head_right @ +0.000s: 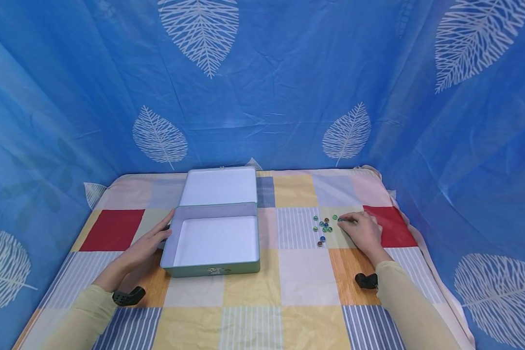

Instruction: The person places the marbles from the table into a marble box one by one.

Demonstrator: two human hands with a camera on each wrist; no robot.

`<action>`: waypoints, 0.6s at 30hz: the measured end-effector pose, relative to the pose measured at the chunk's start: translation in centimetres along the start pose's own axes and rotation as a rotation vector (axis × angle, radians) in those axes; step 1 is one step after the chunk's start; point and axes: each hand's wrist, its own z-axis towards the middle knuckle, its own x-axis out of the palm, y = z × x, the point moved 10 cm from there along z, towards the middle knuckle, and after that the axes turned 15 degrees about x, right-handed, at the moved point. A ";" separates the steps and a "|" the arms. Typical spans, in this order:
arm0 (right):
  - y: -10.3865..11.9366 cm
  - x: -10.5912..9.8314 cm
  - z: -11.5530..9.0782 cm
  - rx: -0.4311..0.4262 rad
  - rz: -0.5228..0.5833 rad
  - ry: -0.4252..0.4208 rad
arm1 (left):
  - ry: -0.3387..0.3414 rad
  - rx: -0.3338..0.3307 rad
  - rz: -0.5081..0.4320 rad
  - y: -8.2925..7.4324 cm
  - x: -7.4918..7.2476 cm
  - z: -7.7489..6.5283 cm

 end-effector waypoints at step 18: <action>0.2 -0.1 -0.2 0.011 0.000 0.002 | 0.000 0.018 0.001 0.1 -0.1 0.1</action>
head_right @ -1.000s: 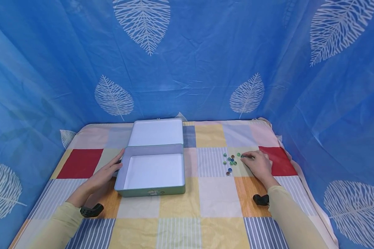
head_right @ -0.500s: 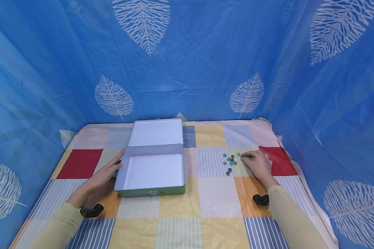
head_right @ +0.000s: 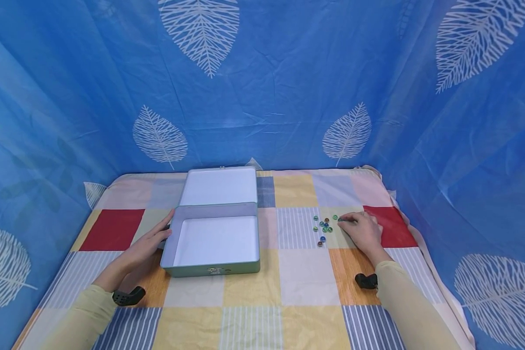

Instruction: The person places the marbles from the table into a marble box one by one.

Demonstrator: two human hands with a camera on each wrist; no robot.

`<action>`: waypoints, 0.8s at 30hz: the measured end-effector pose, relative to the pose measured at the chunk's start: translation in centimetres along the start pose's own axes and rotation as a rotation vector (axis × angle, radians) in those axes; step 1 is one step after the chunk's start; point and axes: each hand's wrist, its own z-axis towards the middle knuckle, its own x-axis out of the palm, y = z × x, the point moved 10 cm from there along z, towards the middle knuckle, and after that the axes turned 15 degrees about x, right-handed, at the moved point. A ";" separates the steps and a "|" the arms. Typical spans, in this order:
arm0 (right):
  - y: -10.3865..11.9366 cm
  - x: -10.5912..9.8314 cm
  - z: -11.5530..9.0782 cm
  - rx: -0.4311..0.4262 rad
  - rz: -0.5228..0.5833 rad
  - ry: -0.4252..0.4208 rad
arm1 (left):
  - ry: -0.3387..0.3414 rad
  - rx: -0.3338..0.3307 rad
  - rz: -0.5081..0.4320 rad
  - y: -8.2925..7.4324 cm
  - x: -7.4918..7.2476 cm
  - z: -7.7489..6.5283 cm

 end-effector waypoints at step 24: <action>0.0 -0.1 0.3 0.003 -0.014 -0.022 | 0.001 0.015 0.008 -0.4 -0.1 0.1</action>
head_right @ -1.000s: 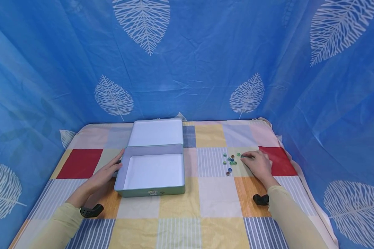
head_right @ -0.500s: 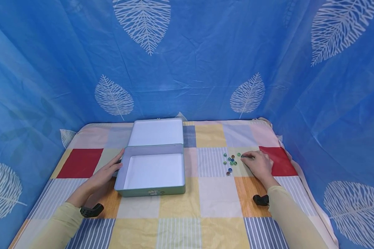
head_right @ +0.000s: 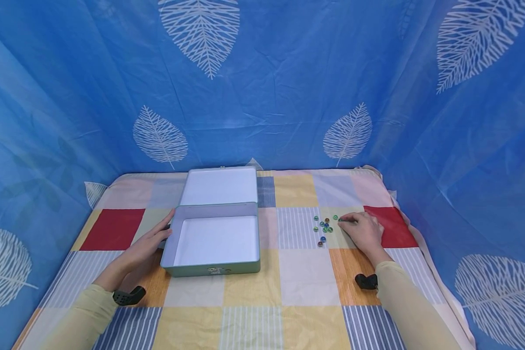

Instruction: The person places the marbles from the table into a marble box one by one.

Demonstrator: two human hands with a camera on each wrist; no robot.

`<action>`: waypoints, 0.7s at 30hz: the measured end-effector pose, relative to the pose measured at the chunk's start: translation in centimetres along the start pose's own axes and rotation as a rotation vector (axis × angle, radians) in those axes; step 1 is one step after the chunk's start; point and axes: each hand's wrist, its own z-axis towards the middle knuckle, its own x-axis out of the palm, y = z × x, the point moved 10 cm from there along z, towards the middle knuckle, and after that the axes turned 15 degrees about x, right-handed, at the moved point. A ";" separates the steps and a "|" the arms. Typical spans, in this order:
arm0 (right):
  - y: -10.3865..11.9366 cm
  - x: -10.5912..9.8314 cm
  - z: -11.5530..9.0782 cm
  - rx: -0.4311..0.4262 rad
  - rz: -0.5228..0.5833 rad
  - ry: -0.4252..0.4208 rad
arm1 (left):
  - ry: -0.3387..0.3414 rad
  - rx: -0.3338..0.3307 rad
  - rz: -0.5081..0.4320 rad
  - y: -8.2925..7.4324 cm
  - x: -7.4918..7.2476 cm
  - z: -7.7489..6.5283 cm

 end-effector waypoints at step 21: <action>5.2 -0.7 -0.5 -0.019 0.069 0.033 | 0.002 0.036 0.003 -0.4 0.2 -0.1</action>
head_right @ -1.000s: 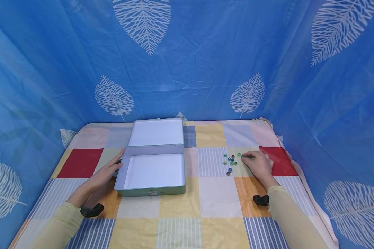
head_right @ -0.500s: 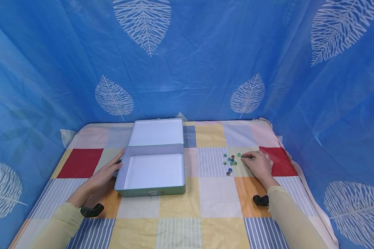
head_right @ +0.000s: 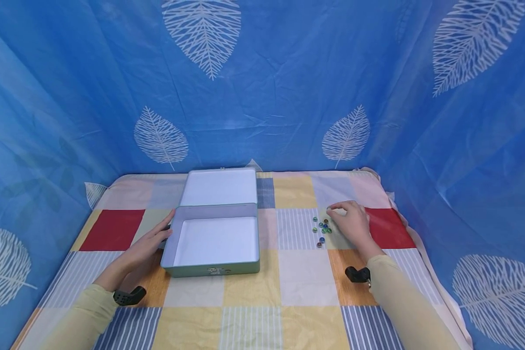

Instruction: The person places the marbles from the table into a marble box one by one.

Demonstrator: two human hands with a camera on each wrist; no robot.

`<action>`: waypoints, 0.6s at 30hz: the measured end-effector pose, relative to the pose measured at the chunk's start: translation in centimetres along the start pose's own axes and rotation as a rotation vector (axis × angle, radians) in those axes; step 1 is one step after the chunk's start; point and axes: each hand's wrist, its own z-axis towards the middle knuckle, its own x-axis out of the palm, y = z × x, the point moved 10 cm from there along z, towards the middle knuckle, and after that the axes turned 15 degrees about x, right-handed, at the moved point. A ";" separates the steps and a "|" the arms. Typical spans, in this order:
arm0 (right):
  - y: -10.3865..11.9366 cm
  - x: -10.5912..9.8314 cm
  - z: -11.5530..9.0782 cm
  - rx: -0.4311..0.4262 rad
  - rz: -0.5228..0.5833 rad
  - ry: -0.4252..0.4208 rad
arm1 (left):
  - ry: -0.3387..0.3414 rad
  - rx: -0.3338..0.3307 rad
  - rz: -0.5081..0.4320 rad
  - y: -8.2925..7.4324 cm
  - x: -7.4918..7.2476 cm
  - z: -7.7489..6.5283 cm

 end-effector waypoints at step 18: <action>16.0 8.1 -5.1 -0.346 0.110 0.173 | -0.019 -0.066 -0.036 0.9 0.2 -0.1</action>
